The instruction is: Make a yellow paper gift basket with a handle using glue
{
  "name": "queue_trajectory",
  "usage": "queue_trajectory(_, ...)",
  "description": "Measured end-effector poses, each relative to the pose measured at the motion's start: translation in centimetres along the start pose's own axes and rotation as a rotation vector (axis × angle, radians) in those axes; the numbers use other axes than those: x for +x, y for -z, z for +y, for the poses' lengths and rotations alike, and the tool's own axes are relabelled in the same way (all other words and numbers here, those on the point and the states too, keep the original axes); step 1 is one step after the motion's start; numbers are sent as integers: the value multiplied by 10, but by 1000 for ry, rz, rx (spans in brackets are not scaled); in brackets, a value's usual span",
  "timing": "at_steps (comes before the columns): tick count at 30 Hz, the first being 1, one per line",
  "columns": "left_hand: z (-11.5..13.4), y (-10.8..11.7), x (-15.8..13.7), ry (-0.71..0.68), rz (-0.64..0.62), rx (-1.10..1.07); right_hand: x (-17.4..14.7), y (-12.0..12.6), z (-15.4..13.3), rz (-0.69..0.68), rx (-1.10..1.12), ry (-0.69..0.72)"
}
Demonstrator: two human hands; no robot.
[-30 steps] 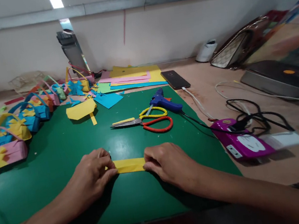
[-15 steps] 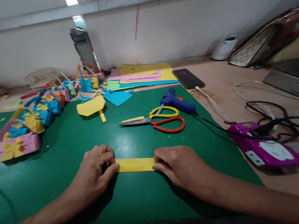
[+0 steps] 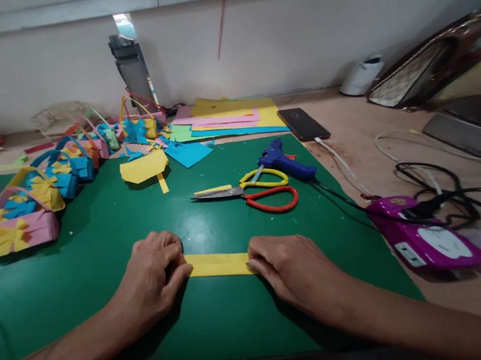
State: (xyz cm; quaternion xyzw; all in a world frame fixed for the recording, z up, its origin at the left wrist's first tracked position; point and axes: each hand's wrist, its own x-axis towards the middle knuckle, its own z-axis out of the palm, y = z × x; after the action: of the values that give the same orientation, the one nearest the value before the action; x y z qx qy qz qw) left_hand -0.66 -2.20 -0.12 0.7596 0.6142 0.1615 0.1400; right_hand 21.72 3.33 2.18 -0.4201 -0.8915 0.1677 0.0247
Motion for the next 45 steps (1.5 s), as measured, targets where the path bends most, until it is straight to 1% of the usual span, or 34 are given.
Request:
queue_trajectory(7, -1, -3, -2, -13, 17, 12, -4, 0, 3, 47, 30, 53)
queue_trajectory(10, -1, -4, -3, -13, 17, 16, -9, -3, 7, 34, 11, 113)
queue_trajectory(13, -1, -4, -3, -14, 14, 15, -18, -6, 10, 22, -92, 226)
queue_trajectory(17, 0, -4, -3, -8, 37, 22, -30, -13, 10, 74, -269, 344)
queue_trajectory(25, -1, -8, -4, -21, 89, 66, -38, -30, 7, 131, -517, 429)
queue_trajectory(30, -5, -9, -4, -34, 64, 132, -35, -27, 2, 130, -597, 436)
queue_trajectory(32, -5, -6, -5, -80, 41, 234, -33, -24, -1, 108, -591, 451)
queue_trajectory(35, 0, 0, -4, -242, -23, 454, -32, -23, 0, 84, -562, 458)
queue_trajectory(38, 12, 5, -1, -386, -105, 628, -33, -29, 4, 131, -550, 428)
queue_trajectory(42, 23, 5, 2, -464, -158, 758, -36, -37, 10, 216, -547, 404)
queue_trajectory(45, 25, 3, 2, -485, -165, 816, -35, -38, 11, 220, -544, 415)
